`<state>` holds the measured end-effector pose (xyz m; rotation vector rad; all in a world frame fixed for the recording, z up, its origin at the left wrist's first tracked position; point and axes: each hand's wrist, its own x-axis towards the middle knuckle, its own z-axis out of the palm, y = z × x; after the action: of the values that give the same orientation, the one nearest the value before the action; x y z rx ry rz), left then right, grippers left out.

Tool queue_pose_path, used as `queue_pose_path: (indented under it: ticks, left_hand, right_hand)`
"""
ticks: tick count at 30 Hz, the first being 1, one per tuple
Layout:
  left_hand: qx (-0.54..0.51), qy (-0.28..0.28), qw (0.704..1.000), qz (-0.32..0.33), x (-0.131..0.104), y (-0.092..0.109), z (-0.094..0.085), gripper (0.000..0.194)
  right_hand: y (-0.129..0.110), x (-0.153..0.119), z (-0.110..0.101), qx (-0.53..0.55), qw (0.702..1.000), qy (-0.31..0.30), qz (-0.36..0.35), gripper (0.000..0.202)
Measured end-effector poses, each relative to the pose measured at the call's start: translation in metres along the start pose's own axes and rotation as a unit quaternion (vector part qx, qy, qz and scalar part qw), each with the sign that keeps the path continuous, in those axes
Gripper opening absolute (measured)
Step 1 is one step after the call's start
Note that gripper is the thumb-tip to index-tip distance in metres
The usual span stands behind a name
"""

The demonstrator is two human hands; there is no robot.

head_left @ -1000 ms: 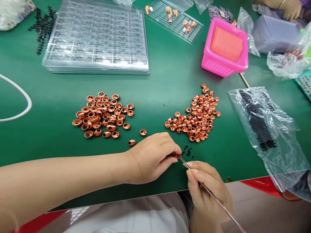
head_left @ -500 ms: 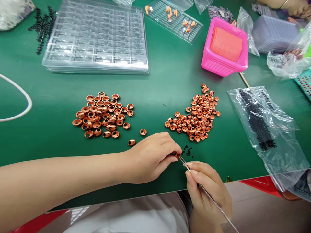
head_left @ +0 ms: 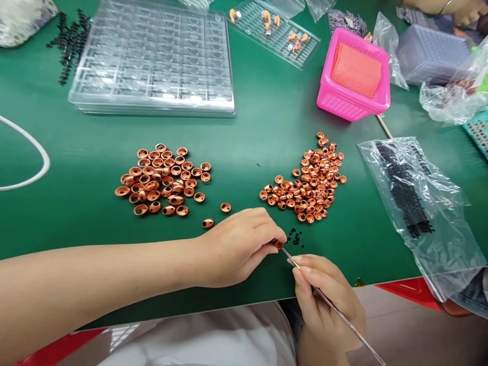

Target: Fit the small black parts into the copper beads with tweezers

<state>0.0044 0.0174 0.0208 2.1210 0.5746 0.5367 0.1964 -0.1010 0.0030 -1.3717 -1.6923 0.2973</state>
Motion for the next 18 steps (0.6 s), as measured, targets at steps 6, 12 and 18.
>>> queue_pose_path:
  ticks: [6,12,18]
  left_hand:
    - [0.009,-0.008,1.0,0.003,0.0005,-0.0001,0.0005,0.015]
    - [0.049,-0.017,0.999,0.013,-0.0012,0.0001,0.0017,0.017]
    - [0.05,-0.005,0.998,0.045,-0.0045,0.0029,0.0029,0.017]
  right_hand:
    - [-0.0005,0.0013,0.0001,0.008,1.0,0.001,0.006,0.031]
    - [-0.0003,0.004,0.0007,0.02,1.0,-0.01,0.018,0.028]
    - [0.0009,0.0058,-0.0053,0.037,0.999,-0.018,0.019,0.026]
